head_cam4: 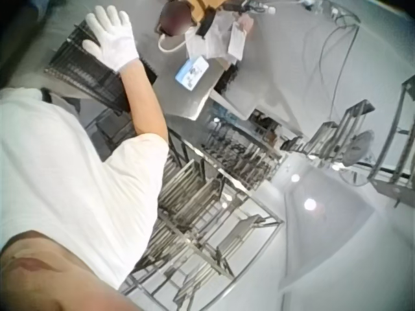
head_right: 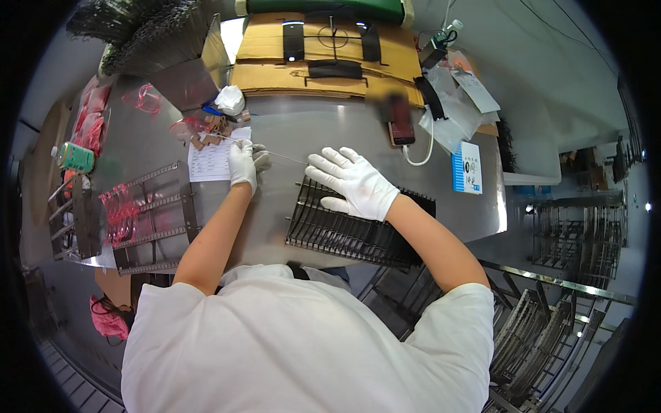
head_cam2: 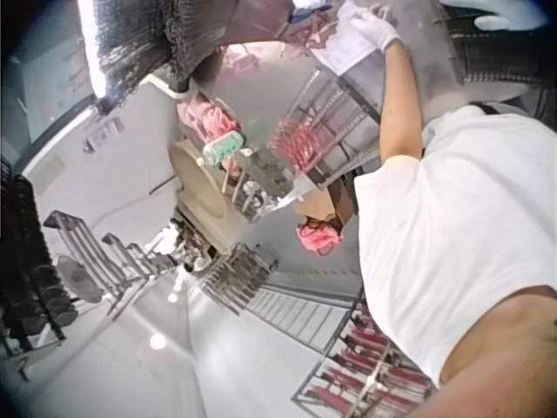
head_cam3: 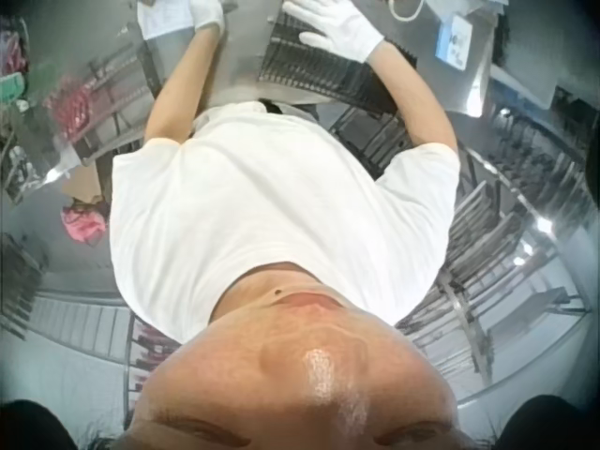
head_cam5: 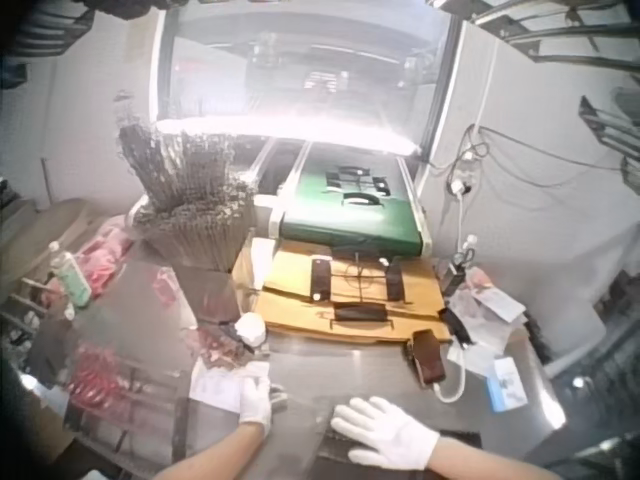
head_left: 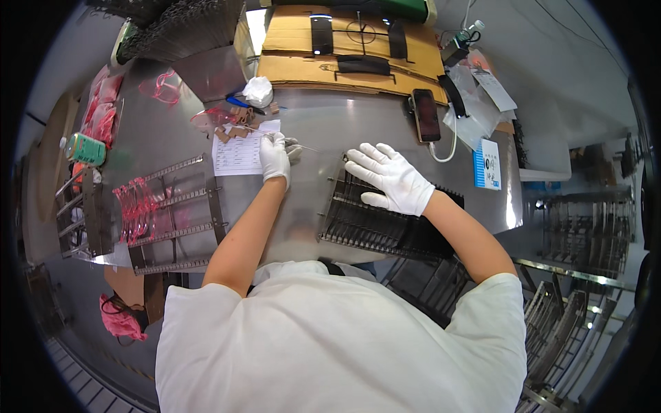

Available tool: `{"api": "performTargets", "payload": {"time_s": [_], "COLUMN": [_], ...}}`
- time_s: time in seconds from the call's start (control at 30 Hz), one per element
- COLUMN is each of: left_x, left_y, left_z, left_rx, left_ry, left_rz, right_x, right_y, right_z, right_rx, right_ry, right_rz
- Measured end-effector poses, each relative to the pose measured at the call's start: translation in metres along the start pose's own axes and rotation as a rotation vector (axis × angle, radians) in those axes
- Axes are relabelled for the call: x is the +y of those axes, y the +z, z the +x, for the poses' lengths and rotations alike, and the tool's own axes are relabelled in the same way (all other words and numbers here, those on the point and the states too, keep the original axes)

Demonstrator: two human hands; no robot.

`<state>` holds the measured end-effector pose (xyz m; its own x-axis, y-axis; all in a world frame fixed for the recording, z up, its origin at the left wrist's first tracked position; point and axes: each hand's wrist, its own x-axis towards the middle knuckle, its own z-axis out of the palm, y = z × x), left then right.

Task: The person assembles eyeglasses by inserting black frames into a metal rack and then placing pink frames into a separate rack. The person handles each frame individually and positions them in the racks on a stainless steel workbench.

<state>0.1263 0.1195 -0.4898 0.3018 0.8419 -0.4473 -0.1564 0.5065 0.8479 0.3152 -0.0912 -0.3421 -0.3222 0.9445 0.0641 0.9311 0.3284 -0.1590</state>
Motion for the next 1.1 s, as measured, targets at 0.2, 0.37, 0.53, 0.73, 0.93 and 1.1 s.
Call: {"api": "performTargets", "payload": {"time_s": [0.2, 0.37, 0.53, 0.73, 0.93, 1.1], "left_x": [-0.013, -0.05, -0.009, -0.022, -0.016, -0.012], "left_y": [0.022, 0.046, 0.006, 0.033, -0.023, 0.001], "left_z": [-0.017, -0.045, 0.005, -0.028, 0.012, -0.012], "left_rx": [-0.06, -0.134, -0.161, -0.193, -0.126, -0.181], "left_ry": [-0.067, -0.078, -0.291, -0.378, -0.311, -0.292], "left_rz": [0.01, 0.12, -0.121, -0.083, -0.228, -0.075], "right_x": [0.003, 0.005, 0.005, 0.007, 0.039, 0.049], "right_y": [0.003, 0.008, 0.011, -0.003, -0.036, -0.011], "right_z": [-0.001, -0.003, -0.005, -0.02, -0.122, -0.137], "right_rx": [0.021, 0.038, 0.079, 0.203, 0.076, -0.057], "right_ry": [-0.014, 0.001, 0.01, 0.024, 0.105, 0.191], "right_rz": [0.031, 0.053, 0.051, 0.099, -0.062, 0.045]}}
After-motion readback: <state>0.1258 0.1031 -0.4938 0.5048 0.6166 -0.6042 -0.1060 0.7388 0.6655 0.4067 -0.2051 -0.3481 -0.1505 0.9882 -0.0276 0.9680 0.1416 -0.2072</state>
